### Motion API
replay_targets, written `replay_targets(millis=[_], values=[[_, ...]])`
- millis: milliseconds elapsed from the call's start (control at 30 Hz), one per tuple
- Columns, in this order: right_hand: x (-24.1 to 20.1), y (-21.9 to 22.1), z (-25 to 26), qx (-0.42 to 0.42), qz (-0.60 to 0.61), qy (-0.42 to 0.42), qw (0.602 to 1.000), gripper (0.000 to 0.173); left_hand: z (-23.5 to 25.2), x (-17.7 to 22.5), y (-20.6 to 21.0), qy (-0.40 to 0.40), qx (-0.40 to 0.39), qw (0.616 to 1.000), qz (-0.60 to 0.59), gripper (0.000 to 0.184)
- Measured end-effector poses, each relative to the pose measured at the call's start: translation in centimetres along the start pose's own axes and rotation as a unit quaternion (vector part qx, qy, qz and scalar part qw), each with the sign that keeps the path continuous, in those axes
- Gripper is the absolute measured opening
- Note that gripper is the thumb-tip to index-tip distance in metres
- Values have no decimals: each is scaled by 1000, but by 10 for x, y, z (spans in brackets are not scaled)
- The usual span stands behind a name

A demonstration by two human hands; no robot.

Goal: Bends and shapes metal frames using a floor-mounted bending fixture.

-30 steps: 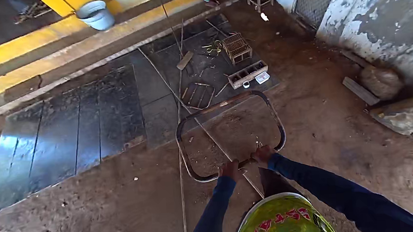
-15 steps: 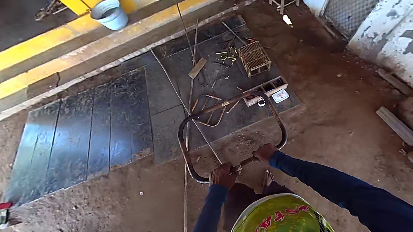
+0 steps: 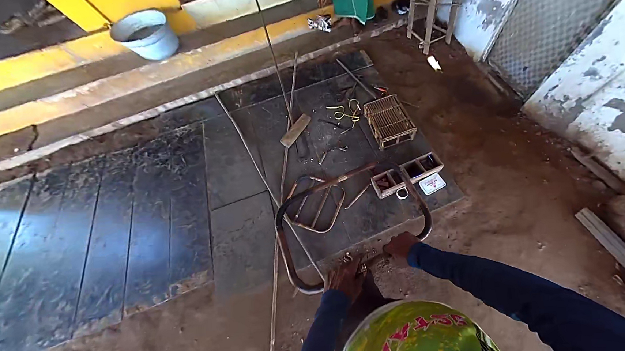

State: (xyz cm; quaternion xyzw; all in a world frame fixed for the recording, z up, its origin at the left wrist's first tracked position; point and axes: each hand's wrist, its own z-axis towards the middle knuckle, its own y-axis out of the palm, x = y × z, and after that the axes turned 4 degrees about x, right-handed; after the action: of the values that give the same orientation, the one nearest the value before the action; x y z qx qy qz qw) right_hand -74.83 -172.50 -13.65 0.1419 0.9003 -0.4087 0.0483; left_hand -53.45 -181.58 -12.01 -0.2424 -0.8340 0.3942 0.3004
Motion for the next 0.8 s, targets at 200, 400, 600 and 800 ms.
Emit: replay_targets(millis=[200, 400, 600, 800], values=[[-3, -84, 66, -22, -6, 12, 1000, 28, 75, -41, -80, 25, -55, 998, -9, 41], [23, -127, 111, -20, 25, 45, 998, 30, 144, -53, -127, 70, -84, 994, 19, 41], [70, -174, 166, -3, 57, 46, 997, 32, 232, -35, -171, 25, -128, 991, 42, 66], [123, -249, 213, 6, 57, -1, 998, 34, 320, -32, -221, 0, -135, 990, 40, 61]])
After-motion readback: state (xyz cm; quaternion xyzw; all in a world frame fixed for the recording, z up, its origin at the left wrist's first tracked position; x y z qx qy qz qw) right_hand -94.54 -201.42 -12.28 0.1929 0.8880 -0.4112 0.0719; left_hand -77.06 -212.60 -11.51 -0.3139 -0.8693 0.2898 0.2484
